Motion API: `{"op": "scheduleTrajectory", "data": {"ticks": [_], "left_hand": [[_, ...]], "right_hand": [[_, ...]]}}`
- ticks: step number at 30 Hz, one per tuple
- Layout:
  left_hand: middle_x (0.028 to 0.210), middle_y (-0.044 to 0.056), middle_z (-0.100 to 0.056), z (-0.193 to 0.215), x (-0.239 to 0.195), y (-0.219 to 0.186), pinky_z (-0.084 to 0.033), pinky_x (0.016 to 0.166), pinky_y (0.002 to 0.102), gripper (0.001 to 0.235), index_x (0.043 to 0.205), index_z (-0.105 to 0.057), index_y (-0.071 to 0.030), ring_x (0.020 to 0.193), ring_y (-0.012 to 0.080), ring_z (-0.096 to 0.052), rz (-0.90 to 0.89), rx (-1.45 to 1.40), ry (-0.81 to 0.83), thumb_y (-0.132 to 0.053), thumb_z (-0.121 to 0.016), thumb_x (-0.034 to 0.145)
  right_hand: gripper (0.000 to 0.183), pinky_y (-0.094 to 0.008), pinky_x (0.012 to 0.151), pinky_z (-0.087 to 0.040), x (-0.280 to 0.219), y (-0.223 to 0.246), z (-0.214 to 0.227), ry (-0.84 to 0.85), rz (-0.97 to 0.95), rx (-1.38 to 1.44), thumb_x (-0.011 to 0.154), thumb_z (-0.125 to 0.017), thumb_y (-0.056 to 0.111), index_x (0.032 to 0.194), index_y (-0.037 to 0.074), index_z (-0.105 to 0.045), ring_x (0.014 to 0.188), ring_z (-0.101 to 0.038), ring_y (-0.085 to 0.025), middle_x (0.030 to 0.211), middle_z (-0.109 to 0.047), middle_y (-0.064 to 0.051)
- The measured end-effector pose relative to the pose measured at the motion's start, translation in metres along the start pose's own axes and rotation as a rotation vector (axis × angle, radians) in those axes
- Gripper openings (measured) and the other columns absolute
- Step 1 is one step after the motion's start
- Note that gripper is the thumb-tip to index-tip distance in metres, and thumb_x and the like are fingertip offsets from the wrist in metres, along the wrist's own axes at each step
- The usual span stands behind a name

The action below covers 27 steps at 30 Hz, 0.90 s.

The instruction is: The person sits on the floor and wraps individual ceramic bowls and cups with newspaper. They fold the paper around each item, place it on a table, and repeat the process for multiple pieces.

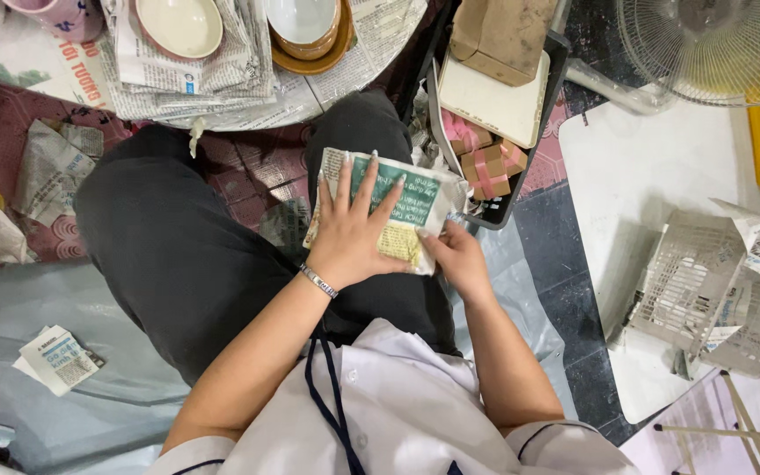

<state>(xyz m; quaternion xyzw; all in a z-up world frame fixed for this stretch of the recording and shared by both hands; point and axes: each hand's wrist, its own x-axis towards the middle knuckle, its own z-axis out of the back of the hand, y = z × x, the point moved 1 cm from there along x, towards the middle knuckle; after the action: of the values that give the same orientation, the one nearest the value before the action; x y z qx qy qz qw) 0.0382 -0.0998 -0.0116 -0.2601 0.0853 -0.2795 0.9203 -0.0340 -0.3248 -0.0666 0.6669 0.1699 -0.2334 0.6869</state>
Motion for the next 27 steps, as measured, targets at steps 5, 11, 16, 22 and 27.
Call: {"op": "scheduleTrajectory", "data": {"ticks": [5,11,16,22,27], "left_hand": [[0.169,0.018,-0.021,-0.001,-0.015,-0.002,-0.01,0.118,0.077,0.112,0.161,-0.041,-0.019,0.155,0.0444,-0.013,-0.179,0.198,-0.157,-0.082,-0.067,0.071],[0.16,0.009,-0.037,0.011,-0.047,-0.005,-0.011,0.117,0.072,0.108,0.154,-0.045,-0.022,0.15,0.0403,-0.023,-0.34,-0.011,0.141,-0.066,-0.073,0.059],[0.161,-0.002,-0.042,0.017,-0.047,0.007,-0.014,0.121,0.067,0.073,0.142,-0.06,-0.042,0.152,0.0339,-0.028,-0.33,0.118,0.005,-0.025,-0.08,0.074],[0.156,-0.001,-0.046,0.015,-0.045,0.024,-0.011,0.121,0.068,0.064,0.124,-0.073,-0.038,0.151,0.0367,-0.026,-0.332,-0.296,0.094,-0.022,-0.086,0.064],[0.156,-0.003,-0.05,-0.001,-0.047,0.033,-0.007,0.124,0.064,0.048,0.119,-0.077,-0.037,0.154,0.0342,-0.027,-0.311,-0.383,0.084,-0.025,-0.08,0.073]], "right_hand": [[0.021,-0.026,0.047,-0.045,-0.025,0.007,-0.003,-0.067,-0.18,0.099,0.1,-0.068,0.022,0.105,0.002,-0.068,0.056,-0.062,-0.014,0.076,-0.069,-0.007],[0.022,-0.027,0.05,-0.053,-0.085,0.006,-0.03,0.08,-0.488,0.621,0.095,-0.06,0.026,0.107,0.009,-0.068,0.062,-0.073,-0.02,0.087,-0.077,-0.01],[0.027,-0.029,0.063,-0.057,-0.092,0.006,-0.013,0.561,-0.376,0.015,0.101,-0.064,0.026,0.113,0.003,-0.072,0.077,-0.073,-0.018,0.095,-0.078,-0.009],[0.04,-0.039,0.092,-0.054,-0.052,0.058,0.051,-0.179,0.167,-1.02,0.081,-0.083,0.016,0.117,0.01,-0.067,0.108,-0.07,-0.029,0.113,-0.074,-0.012],[0.061,-0.05,0.111,-0.032,-0.043,0.08,0.018,-0.063,0.807,-1.293,0.069,-0.08,0.009,0.128,0.023,-0.071,0.138,-0.05,-0.036,0.15,-0.054,-0.017]]}}
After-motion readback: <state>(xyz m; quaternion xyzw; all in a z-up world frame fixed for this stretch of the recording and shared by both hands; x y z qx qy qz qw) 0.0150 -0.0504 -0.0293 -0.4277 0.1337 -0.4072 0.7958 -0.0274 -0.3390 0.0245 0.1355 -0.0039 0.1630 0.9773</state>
